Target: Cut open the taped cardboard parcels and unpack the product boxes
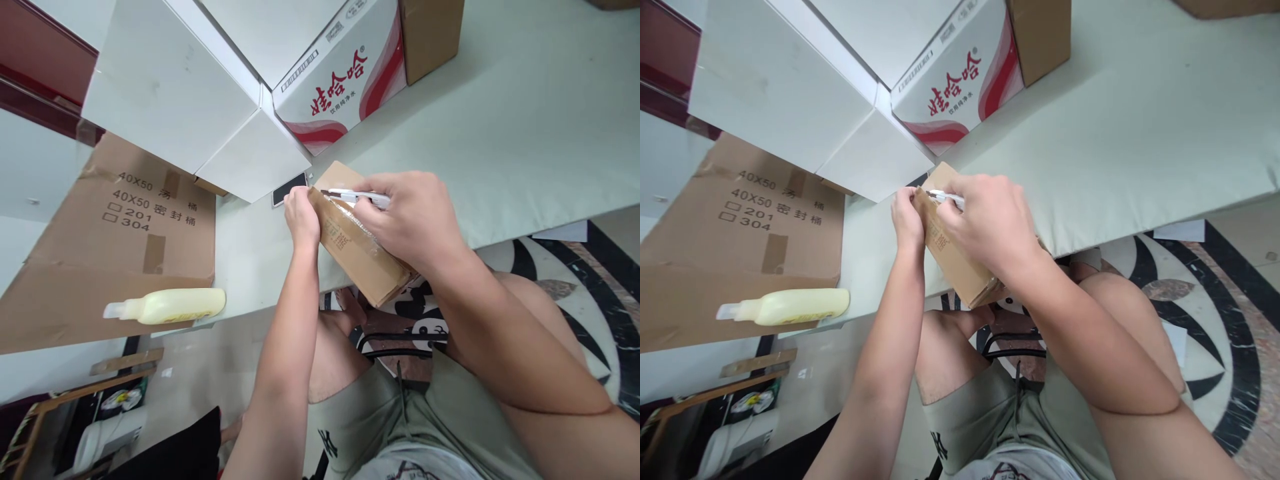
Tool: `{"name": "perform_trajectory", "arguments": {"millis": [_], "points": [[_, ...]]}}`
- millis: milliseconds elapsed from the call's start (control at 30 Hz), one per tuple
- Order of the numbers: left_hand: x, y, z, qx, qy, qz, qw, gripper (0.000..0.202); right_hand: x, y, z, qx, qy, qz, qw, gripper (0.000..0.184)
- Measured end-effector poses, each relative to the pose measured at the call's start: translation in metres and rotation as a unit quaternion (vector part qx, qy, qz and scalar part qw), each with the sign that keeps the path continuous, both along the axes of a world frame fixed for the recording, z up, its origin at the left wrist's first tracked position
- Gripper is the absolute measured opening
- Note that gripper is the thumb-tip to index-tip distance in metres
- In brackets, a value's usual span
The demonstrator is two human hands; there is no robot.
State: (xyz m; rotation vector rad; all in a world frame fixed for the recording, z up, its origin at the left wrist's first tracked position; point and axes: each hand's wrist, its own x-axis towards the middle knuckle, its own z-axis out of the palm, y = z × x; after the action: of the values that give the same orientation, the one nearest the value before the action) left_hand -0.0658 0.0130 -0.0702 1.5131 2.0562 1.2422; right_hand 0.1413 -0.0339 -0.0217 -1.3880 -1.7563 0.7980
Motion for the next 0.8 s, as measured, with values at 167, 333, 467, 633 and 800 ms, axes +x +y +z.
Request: {"name": "perform_trajectory", "arguments": {"millis": [167, 333, 467, 633, 800], "points": [[0.010, -0.004, 0.006, -0.014, 0.003, 0.032, 0.999, 0.026, 0.004, -0.003, 0.000, -0.002, 0.008, -0.026, 1.000, 0.026], [0.017, -0.006, 0.011, -0.024, 0.020, 0.035, 0.999, 0.016, 0.008, -0.005, 0.001, -0.025, -0.021, -0.028, 0.999, 0.028], [0.017, -0.003, 0.010, -0.025, 0.022, 0.033, 0.999, 0.008, 0.009, -0.009, 0.002, -0.019, -0.038, -0.042, 0.998, 0.027], [0.017, -0.002, 0.010, -0.034, 0.040, 0.015, 0.999, 0.014, 0.009, -0.014, 0.003, 0.002, -0.040, -0.047, 0.998, 0.021], [0.017, -0.003, 0.010, -0.033, 0.035, 0.007, 0.999, 0.019, 0.009, -0.013, -0.001, 0.001, -0.040, -0.035, 0.999, 0.023]]}}
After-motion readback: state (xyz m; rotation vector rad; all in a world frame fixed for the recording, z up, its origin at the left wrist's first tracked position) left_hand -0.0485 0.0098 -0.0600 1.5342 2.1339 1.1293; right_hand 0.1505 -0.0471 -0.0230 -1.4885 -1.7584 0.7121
